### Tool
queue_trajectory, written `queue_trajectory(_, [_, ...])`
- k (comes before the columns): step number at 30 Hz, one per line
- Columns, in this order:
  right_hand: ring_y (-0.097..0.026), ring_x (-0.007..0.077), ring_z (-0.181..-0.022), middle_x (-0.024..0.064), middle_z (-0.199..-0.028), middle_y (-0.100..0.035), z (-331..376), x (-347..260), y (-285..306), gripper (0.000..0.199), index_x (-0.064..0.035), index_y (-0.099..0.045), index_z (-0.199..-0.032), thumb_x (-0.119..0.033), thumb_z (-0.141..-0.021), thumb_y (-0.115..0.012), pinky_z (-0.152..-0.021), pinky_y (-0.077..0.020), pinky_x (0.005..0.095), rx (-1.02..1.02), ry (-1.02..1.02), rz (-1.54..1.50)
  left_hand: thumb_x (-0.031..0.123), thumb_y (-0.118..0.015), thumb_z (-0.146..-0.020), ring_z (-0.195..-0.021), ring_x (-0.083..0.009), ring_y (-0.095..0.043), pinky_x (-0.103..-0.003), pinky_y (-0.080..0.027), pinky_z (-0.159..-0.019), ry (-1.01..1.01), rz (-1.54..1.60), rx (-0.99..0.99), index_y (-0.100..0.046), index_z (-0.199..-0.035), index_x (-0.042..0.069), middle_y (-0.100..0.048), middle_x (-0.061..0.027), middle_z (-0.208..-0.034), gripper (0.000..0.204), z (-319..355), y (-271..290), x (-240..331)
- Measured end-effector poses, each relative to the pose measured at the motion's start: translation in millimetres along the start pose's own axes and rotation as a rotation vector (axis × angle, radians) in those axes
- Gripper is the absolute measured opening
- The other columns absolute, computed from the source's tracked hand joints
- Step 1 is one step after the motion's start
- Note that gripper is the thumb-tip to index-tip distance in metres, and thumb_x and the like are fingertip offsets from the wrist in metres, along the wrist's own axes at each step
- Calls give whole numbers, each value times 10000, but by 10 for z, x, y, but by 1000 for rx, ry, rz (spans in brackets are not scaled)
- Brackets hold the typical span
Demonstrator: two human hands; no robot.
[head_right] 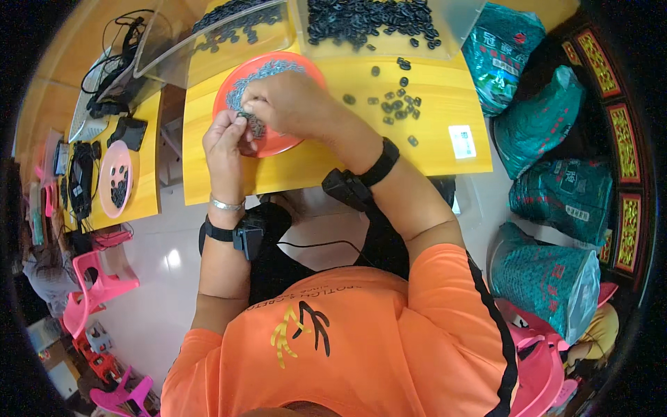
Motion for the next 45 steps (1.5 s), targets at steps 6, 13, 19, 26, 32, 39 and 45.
queue_trajectory(6, [-622,268,-689,122,-731,-636,189,637,1072,204,-65,-673,-845,-250,-777,-621,-625,-481,345,144,-271,597,70,-470,-865,-506,-79,-449,-197,-373,-489,-61,105,62,-508,-788,53,-492,4,-621,87,-92,156,76])
queue_trajectory(13, [-635,280,-735,137,-768,-655,553,1433,1230,264,-54,-673,-817,-286,-693,-700,-652,-491,362,-81,-701,699,137,-467,-889,-512,-95,-473,-199,-365,-471,-22,54,30,-502,-796,74,-513,-8,-641,117,-98,155,48])
queue_trajectory(19, [-616,285,-676,144,-706,-635,493,1648,1043,210,-41,-637,-760,-209,-653,-706,-618,-480,366,-155,-727,689,111,-469,-878,-496,-64,-457,-183,-338,-452,-19,71,38,-503,-762,74,-505,13,-617,126,-89,110,28])
queue_trajectory(26, [-615,205,-625,99,-688,-630,328,1302,886,119,-31,-630,-771,-112,-697,-676,-587,-474,301,-123,-533,609,111,-475,-876,-507,-61,-459,-185,-348,-471,-13,28,38,-511,-766,75,-506,16,-616,122,-35,115,69])
queue_trajectory(32, [-571,62,-646,24,-832,-639,69,615,183,183,3,-623,-1009,-50,-836,-599,-595,-470,202,25,-409,-713,140,-445,-882,-571,-122,-550,-203,-414,-521,3,225,-63,-514,-829,44,-580,-61,-692,129,10,-57,53])
queue_trajectory(39, [-560,67,-635,32,-765,-612,53,270,-399,216,24,-606,-1063,-17,-856,-560,-567,-441,205,-30,-307,-1052,145,-431,-888,-611,-195,-594,-255,-478,-573,-3,485,-154,-491,-839,24,-599,-114,-729,144,-52,-82,38])
queue_trajectory(45, [-567,82,-683,44,-793,-618,38,205,-427,219,34,-597,-1071,3,-860,-551,-612,-459,204,-37,-252,-993,148,-449,-885,-603,-219,-593,-268,-483,-572,42,622,-103,-483,-823,37,-592,-123,-692,131,-78,31,2])
Point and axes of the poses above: each hand's wrist, its own z-axis away from the middle knuckle, its own y-axis out of the back of the hand, x = y × z, the point moved 10 cm from there along -z, towards the middle knuckle
